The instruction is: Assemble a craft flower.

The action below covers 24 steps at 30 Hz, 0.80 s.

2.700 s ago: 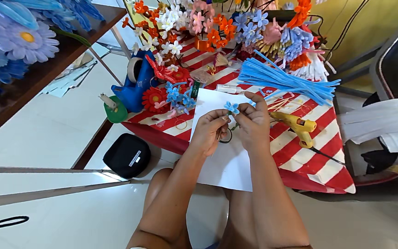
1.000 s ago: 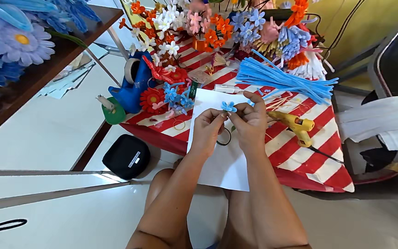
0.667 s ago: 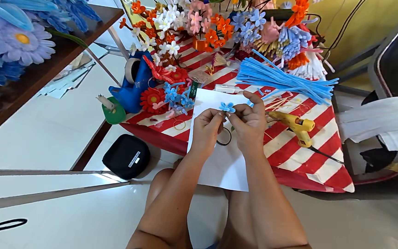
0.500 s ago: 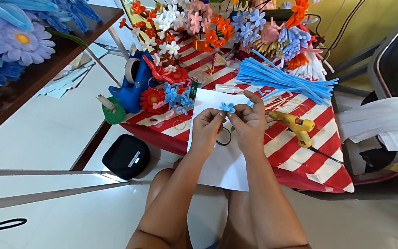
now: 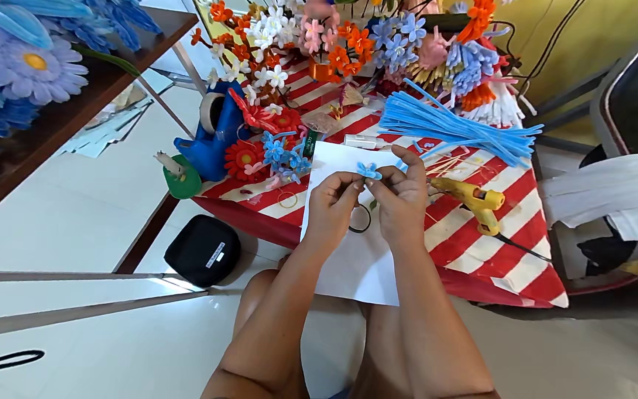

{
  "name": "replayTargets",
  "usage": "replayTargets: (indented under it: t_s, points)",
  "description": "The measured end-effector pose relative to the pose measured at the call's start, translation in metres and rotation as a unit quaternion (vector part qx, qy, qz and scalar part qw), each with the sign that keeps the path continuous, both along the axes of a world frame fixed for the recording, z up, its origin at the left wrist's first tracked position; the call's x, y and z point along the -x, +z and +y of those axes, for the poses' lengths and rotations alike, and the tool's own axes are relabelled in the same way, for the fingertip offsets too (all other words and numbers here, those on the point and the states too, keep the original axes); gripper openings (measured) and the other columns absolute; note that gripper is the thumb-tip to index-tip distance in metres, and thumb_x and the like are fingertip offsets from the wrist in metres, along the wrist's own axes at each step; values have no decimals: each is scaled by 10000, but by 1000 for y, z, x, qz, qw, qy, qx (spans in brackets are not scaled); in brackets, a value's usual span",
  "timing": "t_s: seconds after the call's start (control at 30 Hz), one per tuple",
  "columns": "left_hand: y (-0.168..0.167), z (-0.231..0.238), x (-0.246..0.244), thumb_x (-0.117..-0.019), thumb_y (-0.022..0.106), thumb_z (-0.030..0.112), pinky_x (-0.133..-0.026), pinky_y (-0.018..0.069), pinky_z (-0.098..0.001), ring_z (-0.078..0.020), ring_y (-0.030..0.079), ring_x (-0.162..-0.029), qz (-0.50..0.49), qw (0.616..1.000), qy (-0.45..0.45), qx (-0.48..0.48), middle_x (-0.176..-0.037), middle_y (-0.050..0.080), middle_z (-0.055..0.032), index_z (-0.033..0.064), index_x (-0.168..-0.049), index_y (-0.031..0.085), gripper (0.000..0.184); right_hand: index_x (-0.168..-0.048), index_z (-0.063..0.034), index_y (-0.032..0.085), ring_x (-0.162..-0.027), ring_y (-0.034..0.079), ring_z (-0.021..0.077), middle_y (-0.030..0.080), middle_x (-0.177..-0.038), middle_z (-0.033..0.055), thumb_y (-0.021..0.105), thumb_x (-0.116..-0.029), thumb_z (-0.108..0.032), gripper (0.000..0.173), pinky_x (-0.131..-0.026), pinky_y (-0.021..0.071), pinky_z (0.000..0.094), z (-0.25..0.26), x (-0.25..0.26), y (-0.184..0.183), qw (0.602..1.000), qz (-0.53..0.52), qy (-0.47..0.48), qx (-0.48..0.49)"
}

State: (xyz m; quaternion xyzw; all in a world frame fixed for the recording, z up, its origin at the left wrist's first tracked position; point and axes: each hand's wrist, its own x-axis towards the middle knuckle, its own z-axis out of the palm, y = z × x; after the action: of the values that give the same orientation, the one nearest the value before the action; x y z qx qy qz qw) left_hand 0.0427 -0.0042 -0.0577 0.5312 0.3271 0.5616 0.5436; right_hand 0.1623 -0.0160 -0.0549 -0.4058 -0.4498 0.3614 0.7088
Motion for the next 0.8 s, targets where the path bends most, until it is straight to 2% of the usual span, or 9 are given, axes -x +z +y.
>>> replayTargets:
  t_s: [0.2, 0.3, 0.5, 0.6, 0.8]
  points:
    - [0, -2, 1, -927, 678, -9, -657, 539, -184, -25, 613, -713, 14, 998, 6, -57, -872, 673, 0, 10, -1003, 707, 84, -1383, -102, 422, -740, 661, 45, 672, -870, -46, 598, -830, 120, 621, -714, 575, 217, -2, 0, 2, 1000, 23, 4, -9]
    - [-2, -1, 1, -940, 657, -7, -638, 522, -175, -21, 597, -694, 30, 996, 16, -78, -869, 673, -5, 2, -1004, 722, 92, -1375, -102, 429, -749, 662, 54, 673, -877, -38, 617, -834, 114, 612, -725, 577, 225, -2, 0, 2, 1000, 26, 5, -13]
    - [1, -2, 3, -948, 613, -14, -606, 508, -170, -14, 595, -650, -22, 999, 16, -24, -802, 685, 15, 22, -987, 717, 117, -1382, -100, 420, -774, 671, 55, 671, -879, -40, 632, -827, 127, 636, -750, 586, 235, -3, 1, 4, 1000, 17, 17, -14]
    - [1, -2, 3, -953, 607, -5, -615, 514, -174, -22, 599, -657, -20, 1000, 19, -11, -807, 677, 11, 25, -983, 707, 109, -1407, -78, 398, -740, 657, 46, 665, -861, -42, 641, -838, 107, 645, -708, 575, 217, -4, 0, 5, 1000, -22, 10, -12]
    - [3, 0, 4, -957, 594, -23, -600, 496, -167, -24, 584, -637, -45, 999, 3, 22, -788, 673, 1, 29, -970, 709, 127, -1425, -61, 402, -734, 662, 49, 684, -860, -31, 632, -840, 114, 653, -700, 574, 215, -3, -2, 3, 999, -33, -4, -14]
